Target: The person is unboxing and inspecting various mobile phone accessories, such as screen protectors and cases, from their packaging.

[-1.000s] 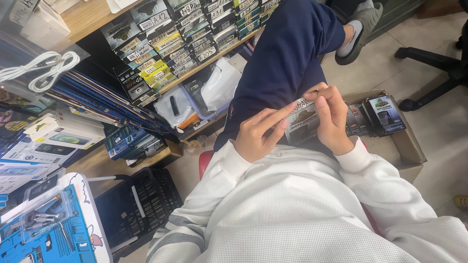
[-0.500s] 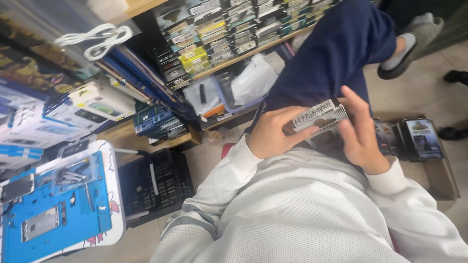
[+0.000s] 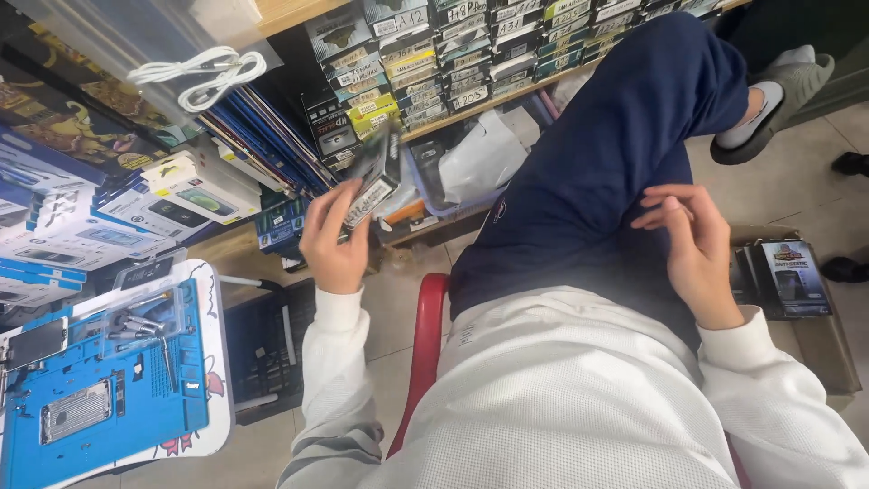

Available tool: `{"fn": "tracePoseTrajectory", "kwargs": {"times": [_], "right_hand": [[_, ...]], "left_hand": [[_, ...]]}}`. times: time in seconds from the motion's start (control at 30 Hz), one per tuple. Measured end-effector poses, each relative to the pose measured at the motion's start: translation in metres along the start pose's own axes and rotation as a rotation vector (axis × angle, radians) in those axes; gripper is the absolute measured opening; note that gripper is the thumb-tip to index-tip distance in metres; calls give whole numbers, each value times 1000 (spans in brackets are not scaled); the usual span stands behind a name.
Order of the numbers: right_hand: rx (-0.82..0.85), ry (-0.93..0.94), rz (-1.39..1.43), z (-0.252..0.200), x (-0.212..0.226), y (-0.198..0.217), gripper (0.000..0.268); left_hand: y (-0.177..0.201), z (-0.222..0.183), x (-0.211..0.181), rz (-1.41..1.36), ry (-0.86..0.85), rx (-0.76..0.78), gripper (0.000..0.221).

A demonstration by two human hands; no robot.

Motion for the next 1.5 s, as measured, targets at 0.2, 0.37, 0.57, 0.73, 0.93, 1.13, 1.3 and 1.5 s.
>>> {"fn": "tracePoseTrajectory", "kwargs": {"times": [0.2,0.37,0.57,0.73,0.93,1.13,1.3,1.5], "right_hand": [[31,-31,0,0,-4,-5,25],[29,60,32,3,-37,0,25],[-23,40,49,3,-22,3,24],[0,-21,34,4,-12,0,26],[53,-20,20,3,-11,-1,26],[93,-31,29,1,-9,-4,27],[94,-20,32,3,-3,-5,27],[118,-22,17,3,-10,-3,26]], "left_hand": [[-12,-29,51,142,-45,59,44],[-27,-35,76,162,-122,-24,24],[-58,-53,118,204,-174,-24,25],[-72,-57,124,265,-204,37,26],[-78,-61,136,278,-205,67,26],[-71,-52,135,268,-103,130,30],[-74,-54,159,287,-100,147,33],[-86,-56,169,436,-64,146,44]]}}
Point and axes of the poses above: each hand's wrist, its own z-axis towards the middle knuckle, its own y-axis out of the back of the hand, x = y × z, the point moved 6 cm from there along z, towards the middle knuckle, and after that the axes turned 5 degrees about z, right-handed, at the moved point
